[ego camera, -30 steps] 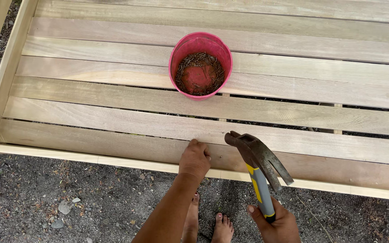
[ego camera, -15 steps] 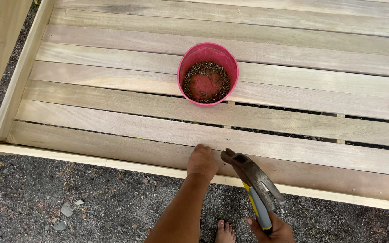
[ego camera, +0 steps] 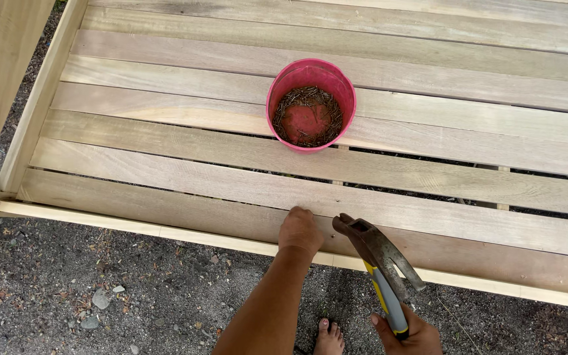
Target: The person hammers nails into wooden planks to assemble a wooden structure. They repeatedly pick nails from a pink bucket and drive them into the wood using a hammer.
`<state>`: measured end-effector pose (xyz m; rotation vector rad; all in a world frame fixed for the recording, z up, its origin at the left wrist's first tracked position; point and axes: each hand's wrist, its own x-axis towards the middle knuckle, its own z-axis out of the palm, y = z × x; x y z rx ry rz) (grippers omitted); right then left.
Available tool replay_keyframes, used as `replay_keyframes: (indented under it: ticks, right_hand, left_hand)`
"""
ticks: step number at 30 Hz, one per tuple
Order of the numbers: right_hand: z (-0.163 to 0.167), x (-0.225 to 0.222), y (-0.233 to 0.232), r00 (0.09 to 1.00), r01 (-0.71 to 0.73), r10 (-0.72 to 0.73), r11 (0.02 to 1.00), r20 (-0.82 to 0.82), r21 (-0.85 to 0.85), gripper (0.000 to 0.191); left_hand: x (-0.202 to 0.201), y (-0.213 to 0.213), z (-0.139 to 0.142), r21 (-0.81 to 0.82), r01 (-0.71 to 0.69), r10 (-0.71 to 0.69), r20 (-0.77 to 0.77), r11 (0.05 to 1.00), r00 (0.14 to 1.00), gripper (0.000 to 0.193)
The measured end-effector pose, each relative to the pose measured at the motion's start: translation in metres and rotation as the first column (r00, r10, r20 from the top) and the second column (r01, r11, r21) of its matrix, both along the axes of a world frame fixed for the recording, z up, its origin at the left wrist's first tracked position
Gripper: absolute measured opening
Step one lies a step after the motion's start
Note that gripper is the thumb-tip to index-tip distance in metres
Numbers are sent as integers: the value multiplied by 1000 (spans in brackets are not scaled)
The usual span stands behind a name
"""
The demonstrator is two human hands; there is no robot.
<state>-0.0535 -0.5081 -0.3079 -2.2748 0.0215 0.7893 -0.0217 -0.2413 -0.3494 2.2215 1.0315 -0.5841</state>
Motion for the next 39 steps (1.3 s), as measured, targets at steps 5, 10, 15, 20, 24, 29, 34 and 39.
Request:
replay_keyframes:
  ticks: [5, 10, 15, 20, 24, 29, 34, 39]
  right_hand:
    - [1, 19, -3, 942, -295, 212, 892, -259, -342, 65]
    - [22, 30, -2, 958, -250, 189, 918, -216, -308, 57]
    - [15, 18, 3, 983, -139, 109, 966, -148, -216, 62]
    - [0, 16, 2, 965, -243, 203, 932, -168, -269, 64]
    - [3, 22, -2, 955, -271, 218, 918, -201, -291, 68]
    - [3, 7, 7, 994, 100, -103, 993, 34, 68, 67]
    - [-3, 9, 8, 979, -204, 194, 960, -68, -191, 57]
    - [14, 23, 11, 958, -276, 238, 913, -157, -301, 51]
  left_hand:
    - [-1, 0, 5, -19, -31, 31, 3, 999, 1000, 25]
    - [-1, 1, 10, 156, 650, -594, -290, 744, 750, 29]
    - [-1, 2, 10, -144, -180, 179, -15, 973, 984, 34]
    - [0, 3, 14, -62, -73, 70, -45, 995, 997, 30]
    - [-3, 1, 8, -150, -236, 232, -45, 960, 972, 31]
    - [-3, 4, -4, 65, 101, -100, -18, 993, 995, 28]
    - [-6, 2, -2, -55, -131, 134, 36, 990, 990, 24]
    - [-8, 5, -1, 37, 14, -17, 88, 999, 996, 21]
